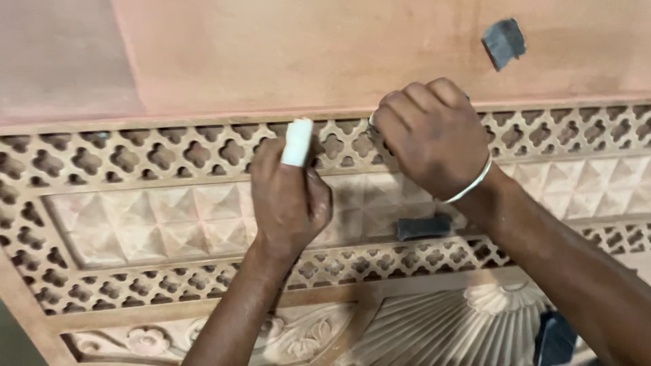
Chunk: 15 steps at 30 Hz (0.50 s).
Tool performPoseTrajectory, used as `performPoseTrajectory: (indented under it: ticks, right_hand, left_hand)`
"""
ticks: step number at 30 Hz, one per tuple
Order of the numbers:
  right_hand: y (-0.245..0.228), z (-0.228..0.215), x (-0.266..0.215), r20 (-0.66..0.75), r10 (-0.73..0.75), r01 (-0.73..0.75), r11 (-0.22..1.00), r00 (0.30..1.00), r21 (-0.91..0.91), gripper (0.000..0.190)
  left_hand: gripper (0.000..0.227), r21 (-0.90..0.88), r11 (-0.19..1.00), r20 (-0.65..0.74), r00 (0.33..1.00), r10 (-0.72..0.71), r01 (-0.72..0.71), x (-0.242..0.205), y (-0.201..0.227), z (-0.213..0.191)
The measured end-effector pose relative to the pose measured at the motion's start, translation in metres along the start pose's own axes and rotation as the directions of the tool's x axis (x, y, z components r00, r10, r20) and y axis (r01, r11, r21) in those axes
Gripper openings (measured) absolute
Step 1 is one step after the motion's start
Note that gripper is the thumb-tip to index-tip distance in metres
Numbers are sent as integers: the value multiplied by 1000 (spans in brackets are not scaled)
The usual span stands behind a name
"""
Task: The person sands a carved wooden panel using a sanding block and a smaller sanding piece. They work along the edges and into the detailed floral and geometric patterns, moving systematically across the surface.
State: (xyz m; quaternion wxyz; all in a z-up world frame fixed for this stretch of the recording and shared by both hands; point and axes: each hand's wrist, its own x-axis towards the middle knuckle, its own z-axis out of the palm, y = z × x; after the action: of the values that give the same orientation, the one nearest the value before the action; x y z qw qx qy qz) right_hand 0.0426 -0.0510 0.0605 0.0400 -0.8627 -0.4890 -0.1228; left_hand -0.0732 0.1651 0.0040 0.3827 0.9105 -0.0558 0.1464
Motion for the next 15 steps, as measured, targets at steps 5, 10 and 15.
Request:
performPoseTrajectory:
  ticks: [5,10,15]
  right_hand:
    - [-1,-4,12,204,121,-184,927,972,326,21]
    - [-28,17,-4,85,129,-140,979,988,146,10]
    - [-40,31,-25,25,278,-269,898,960,348,16]
  left_hand:
    - [53,84,982,121,980,157,-168,-6,-5,2]
    - [67,145,966,170,967,189,-214,-4,-4,7]
    - [78,110,979,124,980,156,-169,-10,-5,9]
